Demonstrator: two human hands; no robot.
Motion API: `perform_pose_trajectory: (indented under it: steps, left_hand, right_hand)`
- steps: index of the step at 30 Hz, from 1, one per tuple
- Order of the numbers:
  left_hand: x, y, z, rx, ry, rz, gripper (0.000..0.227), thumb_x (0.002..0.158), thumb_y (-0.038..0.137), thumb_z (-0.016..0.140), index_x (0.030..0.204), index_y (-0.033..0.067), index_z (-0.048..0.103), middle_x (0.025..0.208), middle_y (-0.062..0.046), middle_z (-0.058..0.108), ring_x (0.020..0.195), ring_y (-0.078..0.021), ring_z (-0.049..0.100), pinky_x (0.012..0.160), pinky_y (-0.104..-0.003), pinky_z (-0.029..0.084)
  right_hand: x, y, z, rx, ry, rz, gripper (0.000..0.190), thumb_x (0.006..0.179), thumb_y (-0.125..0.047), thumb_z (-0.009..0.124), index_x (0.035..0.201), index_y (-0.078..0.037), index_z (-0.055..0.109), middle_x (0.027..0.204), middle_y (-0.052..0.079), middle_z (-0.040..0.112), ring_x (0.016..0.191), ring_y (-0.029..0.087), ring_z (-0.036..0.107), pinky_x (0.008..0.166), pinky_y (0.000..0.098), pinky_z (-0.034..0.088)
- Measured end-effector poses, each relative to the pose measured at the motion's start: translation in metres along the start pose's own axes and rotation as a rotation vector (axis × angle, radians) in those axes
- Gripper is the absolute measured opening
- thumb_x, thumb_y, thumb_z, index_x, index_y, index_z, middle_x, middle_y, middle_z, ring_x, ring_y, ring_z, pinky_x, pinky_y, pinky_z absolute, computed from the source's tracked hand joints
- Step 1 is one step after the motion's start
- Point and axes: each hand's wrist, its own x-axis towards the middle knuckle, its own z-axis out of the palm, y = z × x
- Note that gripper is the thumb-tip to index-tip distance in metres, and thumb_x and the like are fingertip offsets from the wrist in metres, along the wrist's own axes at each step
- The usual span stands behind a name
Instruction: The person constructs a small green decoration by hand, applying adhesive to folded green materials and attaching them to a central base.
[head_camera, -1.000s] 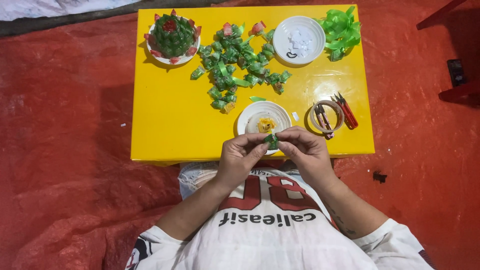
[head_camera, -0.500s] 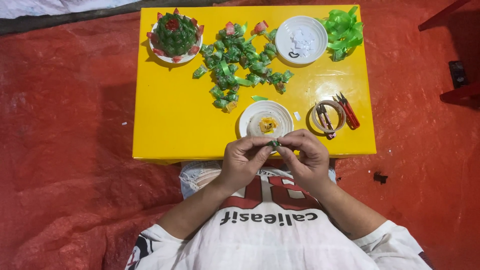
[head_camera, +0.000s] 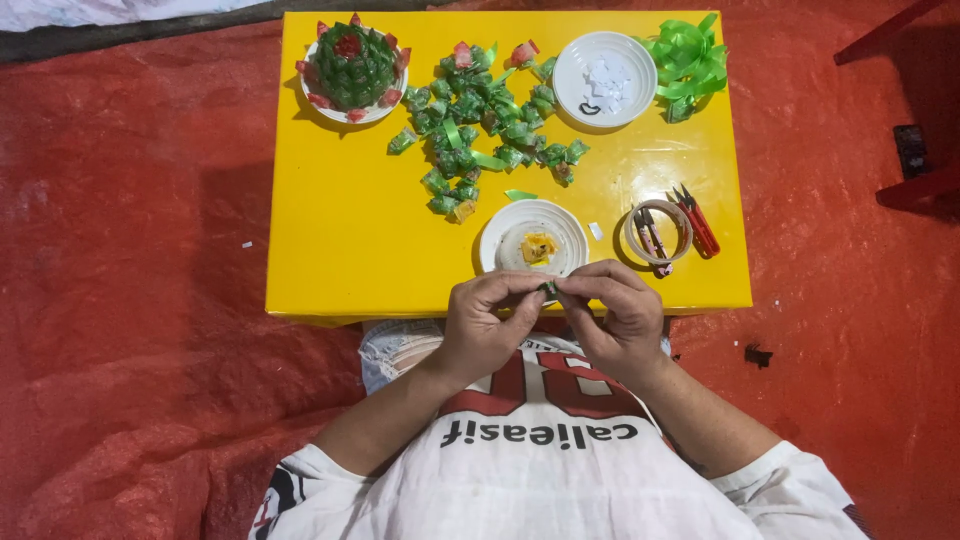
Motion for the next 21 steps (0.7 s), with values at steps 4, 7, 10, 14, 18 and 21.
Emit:
perform_pose_trajectory:
  steps: [4,7,10,14,18,21]
  left_hand:
    - [0.001,-0.002,-0.004,-0.003,-0.008,-0.021,0.016,0.093,0.002,0.070,0.105,-0.0047,0.076,0.096,-0.024,0.077,0.089,-0.0327,0.076,0.075,-0.040,0.064]
    - [0.001,-0.007,-0.007,0.002,-0.004,-0.058,0.016,0.092,0.003,0.071,0.106,-0.0053,0.076,0.096,-0.025,0.076,0.089,-0.0334,0.076,0.074,-0.040,0.065]
    - [0.001,-0.012,-0.008,0.023,0.005,-0.091,0.017,0.091,0.003,0.072,0.106,-0.0059,0.076,0.095,-0.026,0.075,0.089,-0.0351,0.076,0.074,-0.040,0.065]
    - [0.000,-0.022,-0.009,0.037,0.016,-0.164,0.018,0.092,0.004,0.072,0.106,-0.0061,0.076,0.093,-0.025,0.075,0.087,-0.0333,0.076,0.073,-0.038,0.065]
    - [0.001,-0.029,-0.011,0.051,0.025,-0.208,0.017,0.093,0.003,0.071,0.106,-0.0063,0.076,0.092,-0.026,0.075,0.085,-0.0334,0.076,0.071,-0.037,0.064]
    - [0.001,-0.028,-0.010,0.044,0.031,-0.231,0.018,0.094,0.006,0.069,0.106,-0.0058,0.076,0.086,-0.024,0.074,0.083,-0.0249,0.073,0.071,-0.033,0.063]
  right_hand:
    - [0.008,-0.004,-0.002,-0.254,-0.053,-0.178,0.018,0.084,0.005,0.077,0.100,-0.003,0.081,0.088,0.015,0.072,0.076,0.027,0.073,0.065,0.0326,0.062]
    - [0.012,-0.002,-0.001,-0.389,-0.064,-0.347,0.019,0.085,0.004,0.076,0.102,-0.004,0.081,0.089,0.015,0.073,0.076,0.027,0.073,0.066,0.0322,0.062]
    - [0.011,0.001,-0.001,-0.464,-0.055,-0.460,0.020,0.087,0.000,0.075,0.105,-0.004,0.080,0.092,0.017,0.074,0.077,0.028,0.073,0.067,0.0333,0.063]
    - [0.012,0.004,0.002,-0.550,-0.054,-0.518,0.018,0.089,-0.002,0.074,0.106,-0.003,0.081,0.093,0.018,0.075,0.076,0.028,0.074,0.067,0.0352,0.063]
    - [0.015,0.006,0.003,-0.593,-0.080,-0.506,0.016,0.089,-0.002,0.075,0.104,-0.003,0.080,0.091,0.019,0.074,0.075,0.030,0.074,0.066,0.0359,0.063]
    - [0.015,0.010,0.003,-0.586,-0.102,-0.519,0.016,0.090,-0.001,0.073,0.104,-0.002,0.080,0.093,0.020,0.074,0.076,0.031,0.074,0.065,0.0361,0.063]
